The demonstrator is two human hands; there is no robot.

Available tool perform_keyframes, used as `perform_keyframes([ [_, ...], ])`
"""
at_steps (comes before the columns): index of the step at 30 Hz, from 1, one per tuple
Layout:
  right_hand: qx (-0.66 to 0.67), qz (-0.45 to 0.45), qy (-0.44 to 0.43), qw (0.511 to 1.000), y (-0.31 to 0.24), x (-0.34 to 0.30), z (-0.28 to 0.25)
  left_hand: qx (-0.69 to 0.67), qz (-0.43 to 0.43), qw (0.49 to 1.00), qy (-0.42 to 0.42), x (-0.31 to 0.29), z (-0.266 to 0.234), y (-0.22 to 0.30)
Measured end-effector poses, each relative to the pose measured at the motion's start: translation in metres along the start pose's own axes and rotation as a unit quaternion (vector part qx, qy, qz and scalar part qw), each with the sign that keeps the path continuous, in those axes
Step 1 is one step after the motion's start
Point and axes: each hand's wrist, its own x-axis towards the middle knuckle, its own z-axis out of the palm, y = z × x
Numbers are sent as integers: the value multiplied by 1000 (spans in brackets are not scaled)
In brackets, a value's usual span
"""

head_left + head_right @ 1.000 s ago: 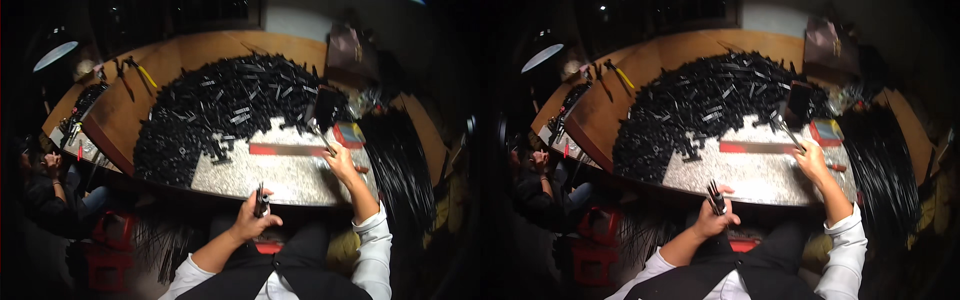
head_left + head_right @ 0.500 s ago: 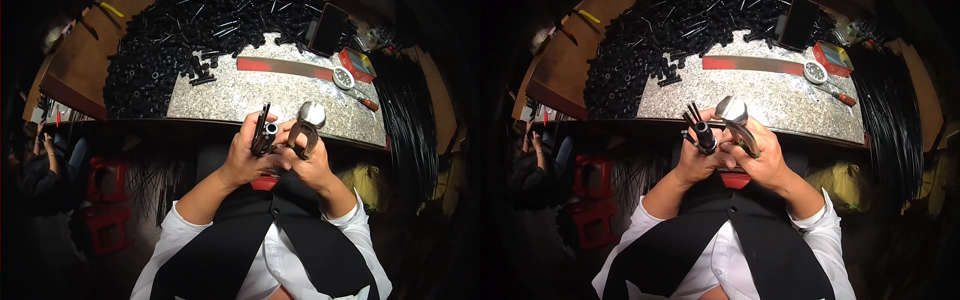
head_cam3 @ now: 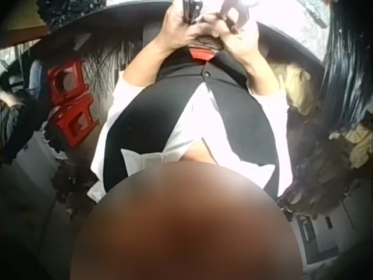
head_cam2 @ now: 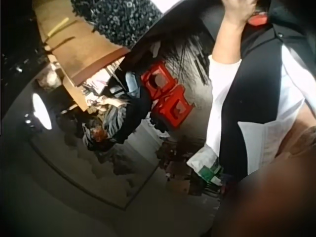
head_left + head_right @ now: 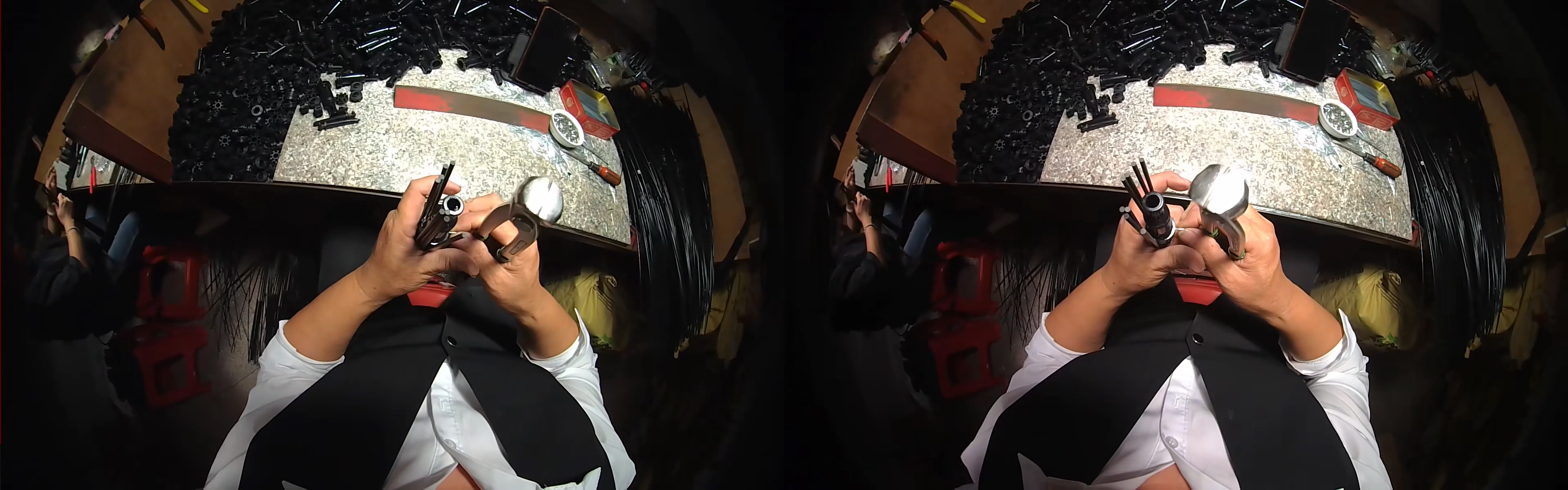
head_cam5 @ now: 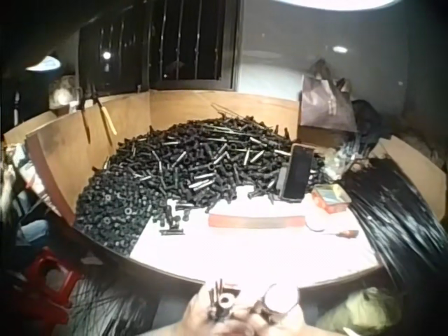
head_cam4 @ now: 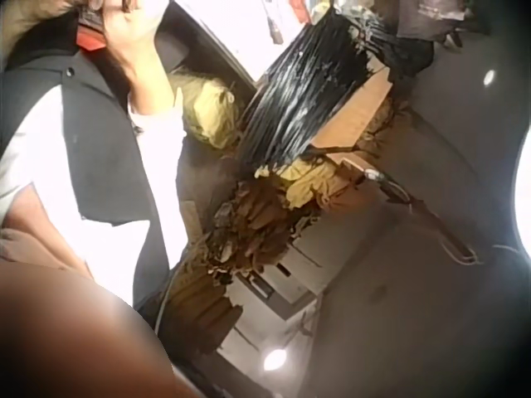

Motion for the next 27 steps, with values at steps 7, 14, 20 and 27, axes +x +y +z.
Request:
perform_keyframes([
  [7, -16, 3, 21, 1000, 0, 6, 8, -17, -7, 999, -43, 0, -9, 1],
  [14, -18, 113, -109, 987, -15, 9, -13, -109, -72, 988, -80, -7, -37, 3],
  [20, -242, 29, -187, 952, -26, -2, -34, -181, -85, 980, -13, -11, -52, 4],
  [27, -416, -31, -133, 899, -35, -6, -26, -113, -135, 984, -19, -9, -46, 11],
])
